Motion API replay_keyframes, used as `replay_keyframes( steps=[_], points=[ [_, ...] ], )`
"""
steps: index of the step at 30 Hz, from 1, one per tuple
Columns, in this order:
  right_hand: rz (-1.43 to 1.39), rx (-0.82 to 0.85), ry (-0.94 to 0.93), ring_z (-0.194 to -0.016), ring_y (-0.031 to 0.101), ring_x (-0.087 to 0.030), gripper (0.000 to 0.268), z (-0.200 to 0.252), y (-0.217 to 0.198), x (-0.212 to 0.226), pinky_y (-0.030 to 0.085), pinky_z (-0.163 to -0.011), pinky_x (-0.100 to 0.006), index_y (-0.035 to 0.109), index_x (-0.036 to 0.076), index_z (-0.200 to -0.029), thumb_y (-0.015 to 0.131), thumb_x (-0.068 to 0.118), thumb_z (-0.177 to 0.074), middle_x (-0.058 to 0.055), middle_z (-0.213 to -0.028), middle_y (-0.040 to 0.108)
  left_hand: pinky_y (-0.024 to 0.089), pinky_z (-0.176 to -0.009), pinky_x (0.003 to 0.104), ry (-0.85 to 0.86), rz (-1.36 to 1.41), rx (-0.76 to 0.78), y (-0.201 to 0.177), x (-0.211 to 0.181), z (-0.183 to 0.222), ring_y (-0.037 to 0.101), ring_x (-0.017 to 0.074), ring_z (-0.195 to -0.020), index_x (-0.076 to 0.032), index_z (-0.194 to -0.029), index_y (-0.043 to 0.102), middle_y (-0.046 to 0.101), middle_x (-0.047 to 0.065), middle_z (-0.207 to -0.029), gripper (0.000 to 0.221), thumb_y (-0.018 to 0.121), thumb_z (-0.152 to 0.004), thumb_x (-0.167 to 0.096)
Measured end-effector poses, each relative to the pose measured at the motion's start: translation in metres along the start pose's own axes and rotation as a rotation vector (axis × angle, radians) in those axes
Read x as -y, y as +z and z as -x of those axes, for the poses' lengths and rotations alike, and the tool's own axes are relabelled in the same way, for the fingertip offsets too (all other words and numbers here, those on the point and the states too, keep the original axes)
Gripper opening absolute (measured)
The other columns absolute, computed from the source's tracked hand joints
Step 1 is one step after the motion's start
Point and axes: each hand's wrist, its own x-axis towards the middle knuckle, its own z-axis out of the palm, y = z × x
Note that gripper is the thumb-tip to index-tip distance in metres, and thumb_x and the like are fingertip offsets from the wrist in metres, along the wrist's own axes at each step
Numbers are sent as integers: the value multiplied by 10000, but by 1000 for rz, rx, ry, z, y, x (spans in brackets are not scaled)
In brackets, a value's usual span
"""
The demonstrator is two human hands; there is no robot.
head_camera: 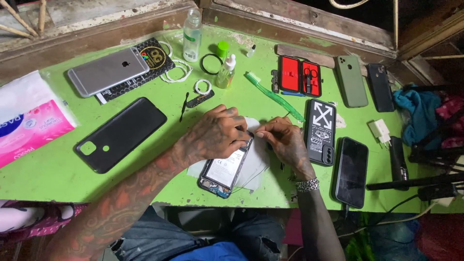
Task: Disassembling a smartphone to access internal components for repair, specifically removing the battery and screen assembly.
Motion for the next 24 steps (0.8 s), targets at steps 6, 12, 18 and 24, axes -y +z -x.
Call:
replay_keyframes(
  steps=[6, 12, 18, 24],
  points=[
    [26, 23, 5, -872, 627, -190, 153, 0, 3, 1, 501, -841, -336, 822, 141, -927, 840, 277, -860, -31, -841, 731, 467, -793, 335, -41, -2, 5, 3, -2, 2, 563, 176, -883, -192, -752, 764, 576, -54, -877, 194, 755, -875, -342],
    [35, 43, 22, -882, 623, -175, 150, -1, 4, -2, 507, -865, -338, 825, 153, -931, 835, 288, -866, -23, -853, 737, 491, -796, 338, -78, 27, 13, 2, -2, 1, 564, 181, -890, -185, -734, 762, 570, -51, -864, 186, 750, -863, -319],
    [62, 26, 25, -894, 621, -174, 154, 1, 6, -7, 502, -873, -331, 829, 162, -934, 844, 296, -859, -9, -865, 735, 502, -795, 355, -100, 52, 17, 14, 2, 4, 567, 192, -893, -178, -732, 766, 579, -51, -867, 184, 771, -835, -331],
    [76, 21, 35, -885, 626, -166, 143, 0, 6, -5, 510, -866, -322, 833, 160, -932, 853, 276, -850, -11, -847, 732, 510, -821, 346, -120, 40, 65, 11, 0, 3, 567, 174, -914, -176, -751, 780, 588, -57, -883, 208, 755, -861, -350]
  ],
)
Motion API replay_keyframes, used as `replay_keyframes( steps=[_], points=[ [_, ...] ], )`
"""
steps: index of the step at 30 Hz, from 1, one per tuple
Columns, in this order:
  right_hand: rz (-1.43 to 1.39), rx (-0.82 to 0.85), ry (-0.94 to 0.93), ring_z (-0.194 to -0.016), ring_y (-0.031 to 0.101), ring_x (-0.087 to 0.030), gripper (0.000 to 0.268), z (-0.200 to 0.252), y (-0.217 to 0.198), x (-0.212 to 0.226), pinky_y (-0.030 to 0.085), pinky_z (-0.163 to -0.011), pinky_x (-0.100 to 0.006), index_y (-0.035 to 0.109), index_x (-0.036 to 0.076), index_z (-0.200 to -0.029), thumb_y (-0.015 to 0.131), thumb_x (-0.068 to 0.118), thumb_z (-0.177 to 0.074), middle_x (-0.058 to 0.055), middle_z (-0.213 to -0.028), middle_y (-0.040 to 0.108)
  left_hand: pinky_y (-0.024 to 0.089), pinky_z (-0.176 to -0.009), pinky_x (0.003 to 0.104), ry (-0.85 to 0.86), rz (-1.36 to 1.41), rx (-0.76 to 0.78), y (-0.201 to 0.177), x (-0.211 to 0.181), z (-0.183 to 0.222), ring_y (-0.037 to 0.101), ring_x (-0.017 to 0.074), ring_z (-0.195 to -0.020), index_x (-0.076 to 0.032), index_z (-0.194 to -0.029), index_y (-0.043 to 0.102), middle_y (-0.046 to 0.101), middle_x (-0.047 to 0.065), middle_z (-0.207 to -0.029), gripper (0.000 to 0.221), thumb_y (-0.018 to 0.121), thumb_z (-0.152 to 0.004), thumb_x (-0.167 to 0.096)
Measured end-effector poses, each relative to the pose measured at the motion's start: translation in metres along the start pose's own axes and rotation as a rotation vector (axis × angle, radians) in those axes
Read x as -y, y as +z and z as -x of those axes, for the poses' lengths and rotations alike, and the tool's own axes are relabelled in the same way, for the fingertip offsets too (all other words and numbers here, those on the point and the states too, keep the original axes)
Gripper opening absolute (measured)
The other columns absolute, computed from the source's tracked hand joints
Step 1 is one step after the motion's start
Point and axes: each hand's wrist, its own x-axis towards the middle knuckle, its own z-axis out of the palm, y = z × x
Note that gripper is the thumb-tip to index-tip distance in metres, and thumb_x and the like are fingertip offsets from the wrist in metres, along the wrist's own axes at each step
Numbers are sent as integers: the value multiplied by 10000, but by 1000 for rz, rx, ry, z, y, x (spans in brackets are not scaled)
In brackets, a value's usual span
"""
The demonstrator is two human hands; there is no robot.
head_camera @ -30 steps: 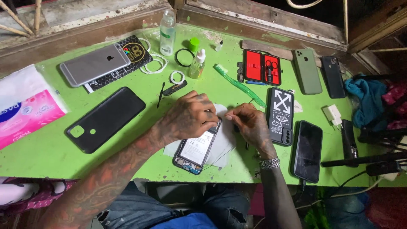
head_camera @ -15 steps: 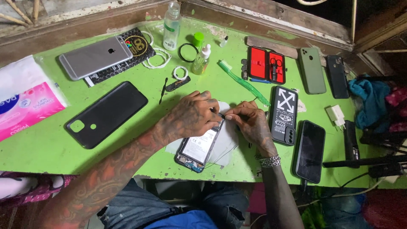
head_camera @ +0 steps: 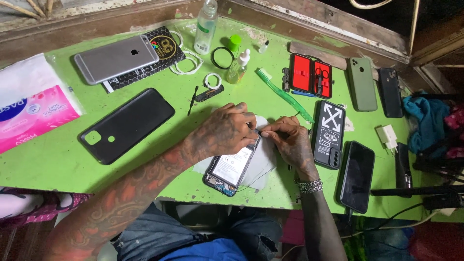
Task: Disassembling a smartphone to access internal components for repair, specifically removing the battery and screen assembly.
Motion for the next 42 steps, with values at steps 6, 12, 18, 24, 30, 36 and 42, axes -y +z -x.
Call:
replay_keyframes(
  steps=[6, 12, 18, 24, 30, 36, 42],
  points=[
    [1, 10, -7, -875, 636, -177, 153, 1, -2, 7, 516, -850, -333, 838, 160, -938, 861, 271, -835, -23, -826, 734, 516, -819, 349, 6, -15, -20, 1, -3, 0, 566, 183, -915, -164, -752, 779, 580, -53, -887, 214, 753, -855, -350],
    [-21, 36, -15, -892, 618, -169, 154, 1, -3, 5, 496, -876, -328, 844, 171, -953, 865, 253, -824, -17, -857, 748, 518, -830, 343, -3, -16, 11, -3, -4, 0, 566, 169, -920, -187, -773, 787, 567, -64, -884, 218, 729, -896, -357],
    [-70, 61, -21, -900, 590, -155, 147, 1, -4, 9, 477, -884, -331, 846, 165, -973, 853, 221, -836, -21, -858, 743, 523, -821, 332, -19, 1, 37, -3, 0, 0, 574, 160, -928, -196, -766, 791, 597, -63, -891, 224, 726, -910, -355],
    [-76, 81, -8, -912, 593, -141, 159, 1, -4, 4, 473, -904, -325, 852, 192, -996, 846, 234, -843, 1, -875, 748, 531, -807, 335, -3, -3, 15, -4, 0, -1, 570, 162, -920, -195, -743, 777, 578, -65, -877, 223, 726, -899, -347],
    [-48, 75, -39, -912, 631, -177, 166, 1, -10, 9, 497, -907, -346, 847, 173, -982, 862, 216, -823, -19, -869, 750, 536, -814, 328, -6, 2, 21, -10, -2, -1, 571, 147, -917, -166, -733, 772, 591, -63, -880, 257, 729, -909, -348],
    [-45, 44, -44, -901, 622, -165, 172, 1, -2, -5, 500, -910, -342, 853, 202, -987, 873, 222, -817, 4, -847, 738, 543, -804, 354, -3, 8, 33, -12, -4, -1, 583, 173, -920, -193, -774, 792, 586, -48, -871, 195, 738, -902, -330],
    [15, 26, -85, -894, 646, -209, 186, 3, -3, 3, 524, -891, -384, 849, 204, -996, 861, 164, -815, -12, -840, 740, 548, -809, 353, -10, 27, 38, -10, -2, -1, 575, 167, -918, -180, -771, 786, 580, -54, -873, 209, 733, -905, -331]
  ],
)
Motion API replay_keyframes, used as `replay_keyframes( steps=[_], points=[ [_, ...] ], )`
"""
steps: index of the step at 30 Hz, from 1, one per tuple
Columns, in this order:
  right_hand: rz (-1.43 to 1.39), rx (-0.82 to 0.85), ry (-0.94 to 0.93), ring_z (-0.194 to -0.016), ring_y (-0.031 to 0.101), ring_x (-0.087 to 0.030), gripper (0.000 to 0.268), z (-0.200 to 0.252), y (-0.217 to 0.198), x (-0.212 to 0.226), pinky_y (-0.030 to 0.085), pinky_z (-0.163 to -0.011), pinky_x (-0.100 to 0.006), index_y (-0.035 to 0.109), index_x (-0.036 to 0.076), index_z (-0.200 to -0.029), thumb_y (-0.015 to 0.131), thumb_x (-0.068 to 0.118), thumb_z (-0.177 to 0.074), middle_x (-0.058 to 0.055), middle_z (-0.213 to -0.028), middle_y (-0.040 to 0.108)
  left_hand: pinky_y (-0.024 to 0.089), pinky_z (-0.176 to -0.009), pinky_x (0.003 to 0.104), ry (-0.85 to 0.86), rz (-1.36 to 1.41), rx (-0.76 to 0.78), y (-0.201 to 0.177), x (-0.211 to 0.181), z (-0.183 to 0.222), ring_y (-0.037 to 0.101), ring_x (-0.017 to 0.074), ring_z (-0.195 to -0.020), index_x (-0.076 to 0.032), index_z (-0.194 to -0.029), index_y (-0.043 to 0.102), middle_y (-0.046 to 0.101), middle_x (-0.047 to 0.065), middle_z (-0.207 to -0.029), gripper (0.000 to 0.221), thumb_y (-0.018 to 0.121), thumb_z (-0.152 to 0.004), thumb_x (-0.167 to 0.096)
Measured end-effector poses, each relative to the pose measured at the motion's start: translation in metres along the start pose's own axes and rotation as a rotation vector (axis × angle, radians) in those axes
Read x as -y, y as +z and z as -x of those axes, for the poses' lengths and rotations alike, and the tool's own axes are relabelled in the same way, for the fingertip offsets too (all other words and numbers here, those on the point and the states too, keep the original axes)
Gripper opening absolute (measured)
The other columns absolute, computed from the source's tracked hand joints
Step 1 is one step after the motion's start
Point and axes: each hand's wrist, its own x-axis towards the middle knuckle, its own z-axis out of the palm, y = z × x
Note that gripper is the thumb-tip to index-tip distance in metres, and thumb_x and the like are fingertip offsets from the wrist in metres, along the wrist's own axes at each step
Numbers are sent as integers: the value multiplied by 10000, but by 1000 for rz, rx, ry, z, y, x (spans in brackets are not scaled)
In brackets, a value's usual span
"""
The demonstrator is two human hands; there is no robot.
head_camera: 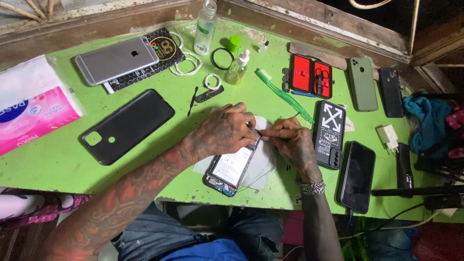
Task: Disassembling a smartphone to access internal components for repair, specifically removing the battery and screen assembly.
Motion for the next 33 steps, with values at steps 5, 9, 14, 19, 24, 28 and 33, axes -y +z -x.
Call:
replay_keyframes(
  steps=[5, 9, 14, 19, 24, 28, 33],
  points=[
    [-3, -29, -37, -879, 672, -230, 168, 1, -2, 4, 545, -857, -386, 848, 187, -984, 856, 140, -822, -27, -833, 749, 555, -807, 359, -1, 0, -4, 1, 1, -1, 580, 174, -924, -177, -772, 789, 590, -53, -877, 205, 745, -891, -338],
    [-3, -37, -72, -881, 679, -250, 177, 1, -3, 5, 552, -841, -402, 846, 185, -987, 860, 146, -815, -29, -840, 756, 552, -804, 355, -2, 5, -11, 2, 1, 0, 575, 167, -924, -173, -759, 779, 583, -59, -883, 222, 735, -896, -342],
    [-17, -47, -80, -870, 679, -259, 155, 0, -3, 9, 552, -825, -398, 845, 174, -981, 850, 134, -832, -45, -841, 762, 548, -807, 355, 1, 3, -6, 3, 1, 0, 577, 168, -932, -176, -766, 781, 574, -58, -881, 215, 736, -898, -339],
    [-19, -36, -60, -875, 676, -250, 164, -1, -3, 7, 553, -836, -401, 846, 184, -968, 860, 130, -814, -32, -851, 766, 548, -804, 360, 1, 5, -8, 1, 0, 0, 578, 172, -934, -178, -783, 784, 569, -57, -882, 199, 743, -895, -337],
    [-35, -18, -47, -890, 676, -245, 243, -1, -3, 5, 544, -857, -396, 846, 174, -987, 810, 19, -804, -21, -853, 772, 549, -823, 354, -3, 18, 10, 4, 2, 0, 571, 161, -937, -192, -803, 791, 568, -63, -888, 172, 757, -885, -338],
    [-47, -36, -25, -871, 679, -226, 196, -2, -3, 11, 547, -831, -371, 845, 174, -981, 837, 77, -811, -19, -843, 777, 552, -824, 357, -3, 20, 27, 4, 3, 0, 576, 165, -938, -200, -827, 799, 566, -58, -888, 170, 746, -903, -342],
    [-59, -58, -20, -847, 698, -216, 185, -3, -3, 12, 558, -811, -356, 845, 158, -964, 867, 95, -791, -26, -835, 786, 555, -822, 357, -1, -10, 26, 3, 2, 0, 582, 166, -944, -222, -831, 799, 562, -69, -886, 157, 753, -900, -355]
  ],
)
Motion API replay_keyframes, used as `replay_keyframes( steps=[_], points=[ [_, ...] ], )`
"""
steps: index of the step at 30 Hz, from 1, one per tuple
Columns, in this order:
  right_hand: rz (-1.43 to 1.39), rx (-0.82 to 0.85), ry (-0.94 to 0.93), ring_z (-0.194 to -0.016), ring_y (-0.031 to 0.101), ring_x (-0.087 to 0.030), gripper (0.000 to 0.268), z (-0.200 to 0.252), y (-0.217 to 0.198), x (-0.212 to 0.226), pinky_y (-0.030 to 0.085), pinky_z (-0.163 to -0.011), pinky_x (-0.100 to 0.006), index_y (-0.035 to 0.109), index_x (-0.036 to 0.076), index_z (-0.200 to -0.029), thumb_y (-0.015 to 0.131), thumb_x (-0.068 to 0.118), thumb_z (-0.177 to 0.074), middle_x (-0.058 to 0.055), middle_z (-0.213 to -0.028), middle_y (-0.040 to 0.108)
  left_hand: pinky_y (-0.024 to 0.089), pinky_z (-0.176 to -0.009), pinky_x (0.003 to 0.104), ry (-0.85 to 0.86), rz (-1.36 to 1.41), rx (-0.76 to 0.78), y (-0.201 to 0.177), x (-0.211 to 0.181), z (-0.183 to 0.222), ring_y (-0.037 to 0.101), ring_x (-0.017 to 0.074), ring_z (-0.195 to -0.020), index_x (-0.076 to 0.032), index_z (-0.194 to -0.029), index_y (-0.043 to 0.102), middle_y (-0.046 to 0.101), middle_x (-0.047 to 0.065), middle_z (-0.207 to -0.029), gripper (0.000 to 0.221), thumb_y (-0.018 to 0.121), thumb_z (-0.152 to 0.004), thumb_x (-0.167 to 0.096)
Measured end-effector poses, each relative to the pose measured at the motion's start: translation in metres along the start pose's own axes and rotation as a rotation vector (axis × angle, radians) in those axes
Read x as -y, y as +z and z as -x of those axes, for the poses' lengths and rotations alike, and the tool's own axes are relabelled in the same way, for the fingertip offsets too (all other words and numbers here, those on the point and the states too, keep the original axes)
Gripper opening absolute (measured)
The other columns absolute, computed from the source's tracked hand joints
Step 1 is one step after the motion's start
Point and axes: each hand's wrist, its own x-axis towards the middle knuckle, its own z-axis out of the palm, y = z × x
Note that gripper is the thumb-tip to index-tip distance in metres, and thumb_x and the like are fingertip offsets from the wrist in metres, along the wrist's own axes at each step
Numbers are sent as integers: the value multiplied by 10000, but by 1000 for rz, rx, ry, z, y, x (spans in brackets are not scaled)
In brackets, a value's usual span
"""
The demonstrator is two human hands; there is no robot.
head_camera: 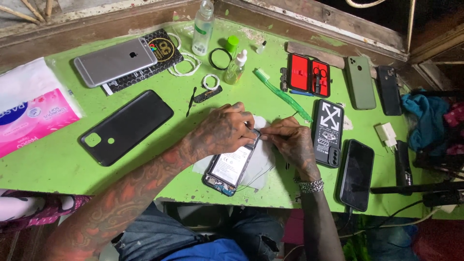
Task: Disassembling a smartphone to access internal components for repair, specifically removing the battery and screen assembly.
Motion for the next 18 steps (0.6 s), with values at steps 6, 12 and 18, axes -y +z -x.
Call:
replay_keyframes(
  steps=[6, 12, 18],
  points=[
    [-99, -148, 79, -721, 679, -118, 231, -1, -10, 23, 567, -684, -281, 845, 132, -986, 918, 100, -769, -50, -805, 779, 546, -842, 353, -1, 26, 23, 0, 2, 0, 585, 166, -978, -276, -874, 809, 597, -67, -926, 140, 726, -929, -375],
    [-58, -356, 406, -736, 642, -74, 163, 24, -49, 39, 557, -676, -276, 804, 34, -999, 873, 73, -856, -72, -781, 749, 548, -847, 360, -14, 10, 37, -2, -1, -1, 593, 187, -984, -286, -887, 813, 620, -52, -947, 136, 712, -931, -365],
    [235, -195, 445, -646, 726, -276, 152, 46, -47, 36, 574, -611, -377, 832, 68, -938, 893, 141, -820, -169, -735, 750, 532, -896, 348, -39, 27, 69, -3, -2, -1, 591, 172, -1024, -308, -906, 818, 652, -66, -978, 125, 719, -928, -381]
  ],
)
